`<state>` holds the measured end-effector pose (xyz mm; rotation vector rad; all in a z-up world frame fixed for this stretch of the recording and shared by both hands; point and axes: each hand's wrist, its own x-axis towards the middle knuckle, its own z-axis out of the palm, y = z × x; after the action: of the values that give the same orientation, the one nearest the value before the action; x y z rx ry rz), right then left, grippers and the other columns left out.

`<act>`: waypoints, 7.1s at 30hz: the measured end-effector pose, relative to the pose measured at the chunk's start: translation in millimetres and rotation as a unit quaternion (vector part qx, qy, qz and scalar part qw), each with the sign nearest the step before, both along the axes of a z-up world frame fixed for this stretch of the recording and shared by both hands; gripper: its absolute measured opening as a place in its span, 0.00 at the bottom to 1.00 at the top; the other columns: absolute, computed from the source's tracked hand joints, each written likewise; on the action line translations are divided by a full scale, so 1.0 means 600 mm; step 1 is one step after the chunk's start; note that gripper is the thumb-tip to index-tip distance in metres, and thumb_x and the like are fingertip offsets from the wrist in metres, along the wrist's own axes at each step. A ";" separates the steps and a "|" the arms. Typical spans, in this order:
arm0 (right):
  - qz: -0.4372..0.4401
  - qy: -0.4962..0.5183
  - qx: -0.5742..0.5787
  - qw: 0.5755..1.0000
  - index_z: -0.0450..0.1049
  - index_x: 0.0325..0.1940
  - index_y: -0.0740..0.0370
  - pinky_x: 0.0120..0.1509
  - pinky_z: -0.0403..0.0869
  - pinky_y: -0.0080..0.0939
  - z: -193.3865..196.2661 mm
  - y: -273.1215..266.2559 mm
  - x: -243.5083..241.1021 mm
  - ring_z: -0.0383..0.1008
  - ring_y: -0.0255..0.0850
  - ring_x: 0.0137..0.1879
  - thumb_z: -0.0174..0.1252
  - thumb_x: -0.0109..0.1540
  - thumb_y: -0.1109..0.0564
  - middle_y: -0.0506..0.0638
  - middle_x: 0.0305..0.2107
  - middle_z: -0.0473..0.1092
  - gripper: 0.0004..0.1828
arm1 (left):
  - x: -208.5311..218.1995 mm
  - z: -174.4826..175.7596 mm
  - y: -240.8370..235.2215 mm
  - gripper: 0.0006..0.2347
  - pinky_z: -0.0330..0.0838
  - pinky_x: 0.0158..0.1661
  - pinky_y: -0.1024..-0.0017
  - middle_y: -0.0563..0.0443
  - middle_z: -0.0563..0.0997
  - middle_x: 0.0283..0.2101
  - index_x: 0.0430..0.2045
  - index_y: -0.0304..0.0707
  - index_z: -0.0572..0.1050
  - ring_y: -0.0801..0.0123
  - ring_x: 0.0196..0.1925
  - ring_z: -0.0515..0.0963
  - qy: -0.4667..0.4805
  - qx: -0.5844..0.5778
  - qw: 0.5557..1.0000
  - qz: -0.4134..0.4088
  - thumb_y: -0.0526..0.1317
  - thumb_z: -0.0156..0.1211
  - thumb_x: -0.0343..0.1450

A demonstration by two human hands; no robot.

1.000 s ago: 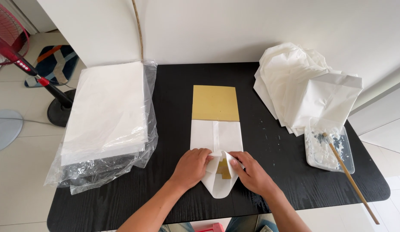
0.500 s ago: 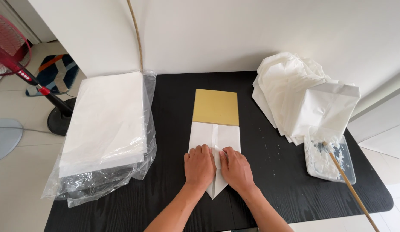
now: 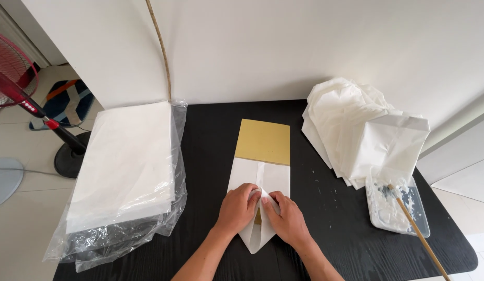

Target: Folding paper around a template and applying glue with a brush to assemble a paper bag.

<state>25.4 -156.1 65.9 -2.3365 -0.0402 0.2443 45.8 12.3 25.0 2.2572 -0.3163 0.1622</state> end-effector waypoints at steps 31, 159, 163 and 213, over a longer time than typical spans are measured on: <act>0.025 -0.029 0.038 0.999 0.75 0.49 0.52 0.58 0.69 0.42 -0.004 -0.005 -0.024 0.74 0.41 0.48 0.41 0.68 0.36 0.44 0.40 0.78 0.24 | -0.036 0.086 -0.049 0.16 0.65 0.59 0.62 0.52 0.84 0.48 0.45 0.42 0.77 0.58 0.54 0.77 0.143 -0.076 0.980 0.120 0.44 0.41 0.74; 0.182 -0.283 -0.224 0.915 0.50 0.79 0.64 0.81 0.49 0.50 -0.084 -0.017 -0.098 0.43 0.54 0.82 0.36 0.73 0.39 0.57 0.76 0.50 0.36 | -0.146 0.024 0.041 0.42 0.21 0.73 0.54 0.35 0.34 0.79 0.74 0.29 0.37 0.54 0.80 0.30 0.073 0.266 0.937 -0.213 0.57 0.49 0.73; 0.169 -0.315 -0.222 0.907 0.57 0.76 0.65 0.80 0.53 0.50 -0.093 -0.026 -0.131 0.51 0.53 0.80 0.43 0.71 0.46 0.58 0.74 0.55 0.31 | -0.148 0.028 0.033 0.36 0.22 0.71 0.53 0.38 0.35 0.79 0.75 0.43 0.41 0.53 0.80 0.31 0.058 0.297 0.935 -0.183 0.65 0.36 0.76; 0.005 0.105 0.072 0.992 0.77 0.56 0.54 0.61 0.72 0.45 0.024 0.025 0.023 0.76 0.42 0.55 0.62 0.63 0.49 0.50 0.43 0.81 0.18 | 0.014 0.072 0.042 0.23 0.76 0.55 0.62 0.51 0.86 0.49 0.64 0.44 0.68 0.61 0.55 0.83 0.288 0.021 0.957 0.000 0.39 0.61 0.73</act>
<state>39.3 -140.8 80.3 -2.1558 0.0325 0.4762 54.4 37.6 68.0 2.2302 -0.0048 -0.5022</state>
